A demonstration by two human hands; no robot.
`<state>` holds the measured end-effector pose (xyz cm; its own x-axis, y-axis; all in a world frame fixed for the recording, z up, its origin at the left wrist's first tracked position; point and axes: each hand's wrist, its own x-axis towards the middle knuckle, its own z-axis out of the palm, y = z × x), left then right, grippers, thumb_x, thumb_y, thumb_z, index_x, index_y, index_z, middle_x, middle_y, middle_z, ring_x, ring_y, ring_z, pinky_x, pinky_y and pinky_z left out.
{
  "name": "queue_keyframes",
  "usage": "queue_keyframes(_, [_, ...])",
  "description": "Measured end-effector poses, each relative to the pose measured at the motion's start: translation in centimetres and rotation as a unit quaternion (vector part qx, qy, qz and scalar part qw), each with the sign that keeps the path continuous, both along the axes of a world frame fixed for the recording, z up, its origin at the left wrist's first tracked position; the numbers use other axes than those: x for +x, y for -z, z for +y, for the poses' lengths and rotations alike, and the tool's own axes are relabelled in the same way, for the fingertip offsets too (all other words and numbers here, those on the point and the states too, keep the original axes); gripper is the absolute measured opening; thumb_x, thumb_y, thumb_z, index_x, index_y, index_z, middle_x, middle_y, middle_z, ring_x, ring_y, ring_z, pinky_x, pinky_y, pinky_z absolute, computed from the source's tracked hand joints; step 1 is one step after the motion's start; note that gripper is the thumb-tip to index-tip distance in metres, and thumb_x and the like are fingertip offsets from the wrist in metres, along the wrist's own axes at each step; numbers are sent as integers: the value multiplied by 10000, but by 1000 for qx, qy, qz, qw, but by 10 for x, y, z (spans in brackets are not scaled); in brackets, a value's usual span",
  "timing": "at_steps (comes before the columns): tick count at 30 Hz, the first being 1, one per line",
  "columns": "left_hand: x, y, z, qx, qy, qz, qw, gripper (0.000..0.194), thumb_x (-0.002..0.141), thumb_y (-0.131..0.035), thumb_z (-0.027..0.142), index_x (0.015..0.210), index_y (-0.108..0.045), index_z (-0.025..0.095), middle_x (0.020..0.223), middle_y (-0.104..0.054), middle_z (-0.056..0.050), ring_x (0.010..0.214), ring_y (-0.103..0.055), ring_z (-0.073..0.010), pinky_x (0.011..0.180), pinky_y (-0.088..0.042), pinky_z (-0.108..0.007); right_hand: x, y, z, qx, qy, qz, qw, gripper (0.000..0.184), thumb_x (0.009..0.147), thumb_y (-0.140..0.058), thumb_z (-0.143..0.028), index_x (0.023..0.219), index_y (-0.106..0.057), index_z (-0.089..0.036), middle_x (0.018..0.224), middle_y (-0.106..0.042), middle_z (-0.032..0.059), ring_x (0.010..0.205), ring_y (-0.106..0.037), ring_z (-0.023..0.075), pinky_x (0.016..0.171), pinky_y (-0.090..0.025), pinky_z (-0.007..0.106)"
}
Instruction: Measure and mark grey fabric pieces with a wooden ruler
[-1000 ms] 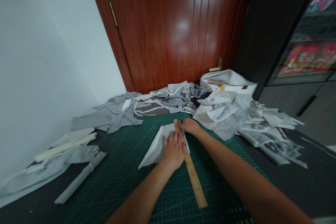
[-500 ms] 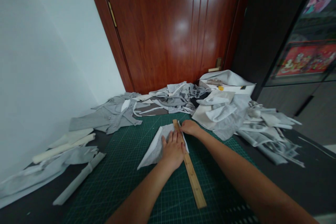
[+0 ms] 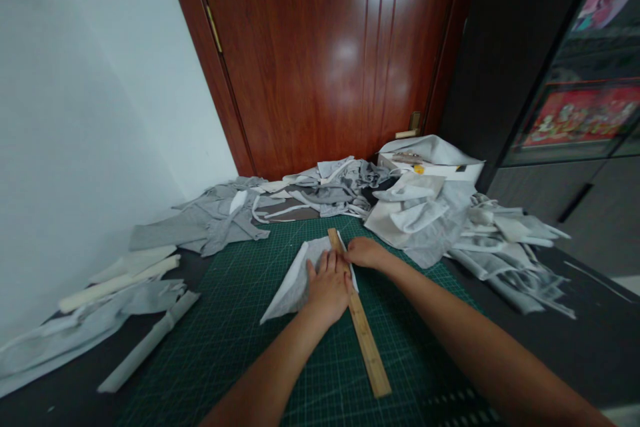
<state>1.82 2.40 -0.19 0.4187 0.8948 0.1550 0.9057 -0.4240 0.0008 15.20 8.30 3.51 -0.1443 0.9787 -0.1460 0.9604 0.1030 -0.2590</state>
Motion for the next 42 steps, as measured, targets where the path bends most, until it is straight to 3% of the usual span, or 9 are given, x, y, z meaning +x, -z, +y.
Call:
queue_keyframes(7, [0, 0, 0, 3, 2, -5, 1000, 515, 961, -186, 312, 1409, -374, 140, 1497, -337, -110, 1396, -223, -288, 1082, -182, -612, 1, -3, -13, -13, -23, -8, 1000, 343, 808, -464, -316, 876, -745, -130, 962, -719, 175, 908, -676, 261, 701, -470, 280])
queue_keyframes(13, [-1, 0, 0, 6, 4, 6, 1000, 529, 967, -169, 333, 1420, -347, 124, 1497, -331, -125, 1398, -216, -297, 1077, -197, -613, 2, -8, -22, -36, -43, -16, 998, 293, 728, -527, -285, 840, -755, -138, 919, -729, 161, 849, -681, 256, 632, -449, 264])
queue_keyframes(20, [1, -2, 0, -3, 0, 8, 1000, 537, 956, -205, 329, 1429, -324, 104, 1507, -311, -119, 1403, -201, -298, 1084, -182, -619, 3, -15, -35, -69, -75, -25, 994, 313, 725, -507, -282, 824, -758, -125, 808, -731, 132, 721, -667, 208, 513, -370, 230])
queue_keyframes(30, [0, -2, 1, -17, 1, 8, 1000, 547, 928, -273, 295, 1440, -300, 104, 1516, -294, -110, 1404, -197, -299, 1090, -159, -625, 8, -12, -41, -103, -107, -23, 989, 346, 710, -477, -284, 824, -751, -105, 744, -717, 109, 620, -620, 164, 463, -316, 216])
queue_keyframes(42, [-1, 2, 3, -5, 7, 14, 1000, 528, 942, -261, 296, 1438, -303, 120, 1513, -296, -124, 1406, -188, -305, 1075, -170, -633, 7, -21, -52, -116, -112, -2, 987, 286, 712, -480, -237, 750, -731, -107, 661, -689, 93, 531, -569, 144, 461, -331, 218])
